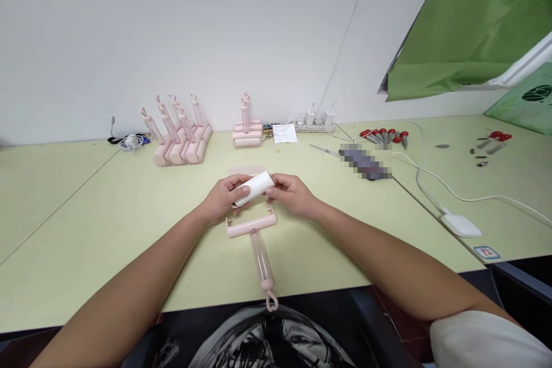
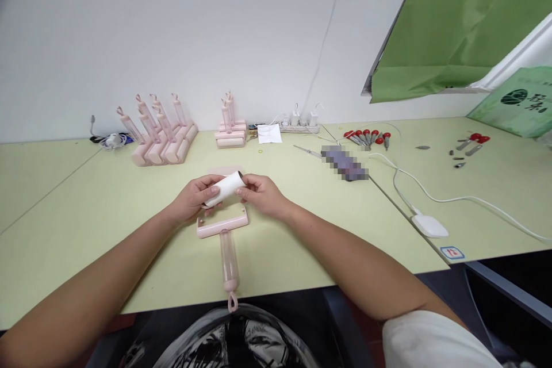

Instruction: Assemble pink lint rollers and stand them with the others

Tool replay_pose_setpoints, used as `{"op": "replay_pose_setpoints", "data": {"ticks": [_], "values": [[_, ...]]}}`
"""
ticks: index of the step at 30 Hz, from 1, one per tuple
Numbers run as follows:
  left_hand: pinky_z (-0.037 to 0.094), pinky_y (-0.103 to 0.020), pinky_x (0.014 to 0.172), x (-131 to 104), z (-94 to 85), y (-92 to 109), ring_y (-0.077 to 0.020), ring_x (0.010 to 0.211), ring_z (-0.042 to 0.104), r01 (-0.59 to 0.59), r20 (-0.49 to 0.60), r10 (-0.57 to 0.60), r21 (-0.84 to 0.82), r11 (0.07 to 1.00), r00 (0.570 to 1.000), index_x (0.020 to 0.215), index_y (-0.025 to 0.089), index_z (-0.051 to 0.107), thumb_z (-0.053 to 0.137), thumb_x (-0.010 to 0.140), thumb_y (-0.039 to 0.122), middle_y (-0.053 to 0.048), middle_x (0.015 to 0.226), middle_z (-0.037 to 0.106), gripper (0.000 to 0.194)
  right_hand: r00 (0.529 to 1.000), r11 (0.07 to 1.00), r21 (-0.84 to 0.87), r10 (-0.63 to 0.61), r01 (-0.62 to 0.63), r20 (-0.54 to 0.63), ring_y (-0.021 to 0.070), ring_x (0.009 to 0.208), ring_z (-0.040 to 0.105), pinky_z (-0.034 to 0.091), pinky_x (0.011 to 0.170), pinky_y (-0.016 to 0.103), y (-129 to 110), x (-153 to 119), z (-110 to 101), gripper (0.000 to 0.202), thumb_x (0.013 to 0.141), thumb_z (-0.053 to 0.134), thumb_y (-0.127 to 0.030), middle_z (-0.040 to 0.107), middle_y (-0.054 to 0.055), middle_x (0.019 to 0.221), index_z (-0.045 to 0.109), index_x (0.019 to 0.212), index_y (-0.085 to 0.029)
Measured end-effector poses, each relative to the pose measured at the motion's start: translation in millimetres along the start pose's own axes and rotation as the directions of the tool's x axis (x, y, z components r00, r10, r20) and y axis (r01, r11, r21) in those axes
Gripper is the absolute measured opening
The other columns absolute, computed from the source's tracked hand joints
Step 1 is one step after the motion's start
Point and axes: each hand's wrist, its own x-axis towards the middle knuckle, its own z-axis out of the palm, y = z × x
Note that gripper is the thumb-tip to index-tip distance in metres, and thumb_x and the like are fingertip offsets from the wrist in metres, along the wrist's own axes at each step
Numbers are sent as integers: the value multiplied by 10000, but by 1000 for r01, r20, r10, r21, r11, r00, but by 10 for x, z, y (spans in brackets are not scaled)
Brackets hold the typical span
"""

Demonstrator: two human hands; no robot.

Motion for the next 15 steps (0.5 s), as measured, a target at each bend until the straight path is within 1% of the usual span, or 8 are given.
{"op": "replay_pose_setpoints", "data": {"ticks": [3, 5, 6, 8, 10, 12, 13, 15], "values": [[308, -204, 333, -7, 6, 16, -83, 406, 499, 38, -11, -38, 11, 999, 999, 1223, 137, 609, 764, 696, 563, -13, 711, 649, 696, 990, 999, -19, -43, 41, -134, 156, 714, 613, 546, 695, 324, -7, 5, -32, 400, 736, 748, -549, 615, 3, 758, 620, 848, -188], [298, -210, 327, -4, -14, 25, -61, 387, 446, 24, -61, -23, 15, 1000, 998, 1140, 134, 626, 777, 678, 549, -17, 742, 651, 639, 965, 998, -10, -58, 58, -256, 163, 722, 617, 540, 679, 320, -28, 25, -95, 390, 754, 729, -546, 611, 4, 768, 580, 852, -200], [303, -212, 331, 1, -31, 29, -55, 393, 428, 7, -93, -5, 20, 1000, 996, 1102, 136, 631, 784, 673, 536, -15, 750, 647, 606, 945, 997, -10, -72, 73, -318, 164, 734, 615, 542, 685, 322, -38, 41, -139, 382, 763, 719, -540, 610, 5, 788, 561, 867, -207], [309, -211, 346, 15, -76, 39, -51, 408, 390, -31, -169, 37, 36, 999, 985, 1060, 145, 635, 791, 669, 501, 14, 704, 607, 551, 891, 992, -47, -127, 118, -437, 158, 766, 603, 549, 732, 330, -47, 79, -241, 358, 781, 700, -513, 601, 2, 837, 534, 908, -223], [283, -205, 358, 32, -126, 51, -51, 409, 353, -37, -249, 51, 62, 997, 967, 1039, 155, 636, 791, 665, 459, 51, 629, 537, 506, 826, 976, -150, -213, 157, -521, 157, 803, 586, 544, 774, 337, -32, 114, -347, 335, 789, 691, -472, 590, 2, 885, 533, 962, -233], [253, -204, 374, 48, -168, 64, -45, 406, 326, 0, -332, 32, 96, 995, 943, 981, 152, 643, 774, 667, 418, 60, 612, 506, 432, 783, 948, -276, -292, 160, -549, 171, 843, 584, 533, 777, 341, 6, 138, -435, 317, 801, 676, -430, 594, 15, 928, 553, 1019, -236], [243, -206, 382, 55, -183, 70, -42, 409, 321, 30, -367, 14, 112, 993, 930, 943, 148, 645, 757, 675, 403, 54, 623, 510, 387, 774, 931, -332, -321, 153, -545, 180, 867, 588, 529, 778, 345, 30, 145, -468, 314, 808, 667, -409, 604, 26, 957, 565, 1049, -236], [236, -211, 398, 66, -205, 79, -43, 421, 325, 96, -423, -23, 150, 984, 906, 893, 147, 641, 716, 704, 383, 40, 651, 523, 311, 778, 902, -411, -351, 132, -520, 190, 900, 600, 527, 788, 354, 78, 156, -511, 314, 817, 649, -378, 628, 46, 1022, 582, 1090, -237]]}}
